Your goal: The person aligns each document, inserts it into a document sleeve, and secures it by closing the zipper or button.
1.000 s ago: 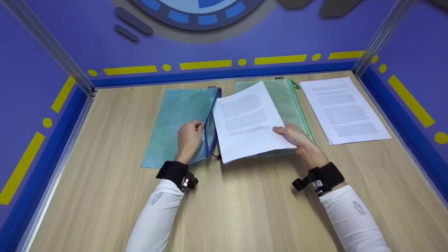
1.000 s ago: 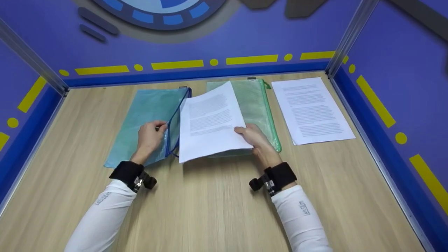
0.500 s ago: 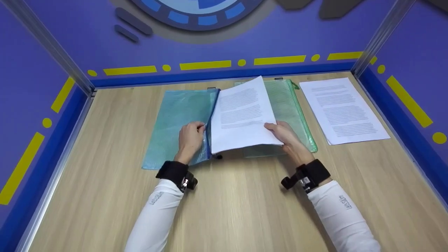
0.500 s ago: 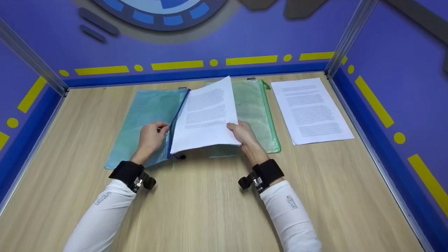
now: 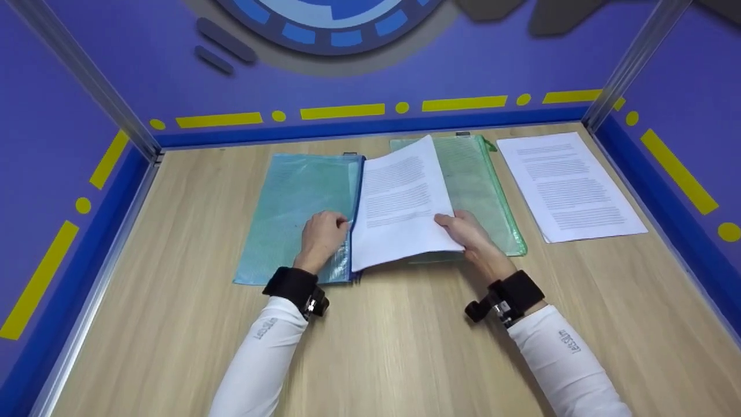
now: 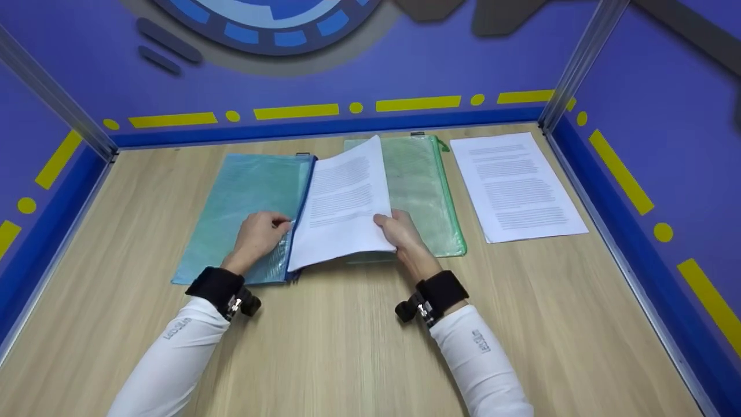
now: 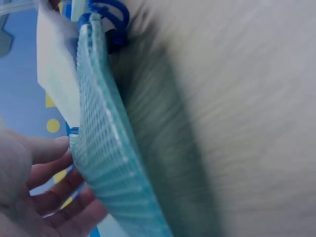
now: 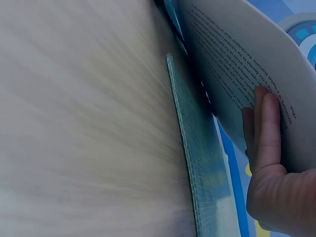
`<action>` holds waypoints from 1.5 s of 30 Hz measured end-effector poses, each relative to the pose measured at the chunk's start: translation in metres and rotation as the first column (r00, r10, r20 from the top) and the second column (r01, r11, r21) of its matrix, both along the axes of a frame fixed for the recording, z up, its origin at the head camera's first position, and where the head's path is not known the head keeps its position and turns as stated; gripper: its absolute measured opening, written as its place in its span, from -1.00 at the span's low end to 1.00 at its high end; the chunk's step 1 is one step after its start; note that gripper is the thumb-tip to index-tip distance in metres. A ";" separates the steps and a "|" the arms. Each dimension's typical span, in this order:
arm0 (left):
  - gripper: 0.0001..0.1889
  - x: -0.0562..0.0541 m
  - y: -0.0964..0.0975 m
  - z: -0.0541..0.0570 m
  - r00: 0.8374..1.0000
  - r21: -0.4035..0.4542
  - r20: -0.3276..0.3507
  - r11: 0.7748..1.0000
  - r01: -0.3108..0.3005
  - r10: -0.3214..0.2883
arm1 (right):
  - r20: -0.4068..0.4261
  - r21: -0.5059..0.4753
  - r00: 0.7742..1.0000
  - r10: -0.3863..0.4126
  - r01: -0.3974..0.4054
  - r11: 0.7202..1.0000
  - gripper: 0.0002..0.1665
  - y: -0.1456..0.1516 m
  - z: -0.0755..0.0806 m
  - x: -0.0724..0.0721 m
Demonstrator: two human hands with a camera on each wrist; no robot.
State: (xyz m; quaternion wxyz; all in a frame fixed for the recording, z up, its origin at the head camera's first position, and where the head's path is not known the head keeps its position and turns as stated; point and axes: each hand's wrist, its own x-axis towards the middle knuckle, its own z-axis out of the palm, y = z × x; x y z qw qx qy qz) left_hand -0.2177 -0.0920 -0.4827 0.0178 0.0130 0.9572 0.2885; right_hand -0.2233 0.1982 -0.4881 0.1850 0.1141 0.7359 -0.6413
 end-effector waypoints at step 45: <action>-0.75 0.003 0.023 0.005 0.995 -0.258 -0.009 0.961 0.097 -0.103 | -0.008 0.054 1.000 0.005 -0.005 0.999 -0.53 -0.003 -0.006 0.010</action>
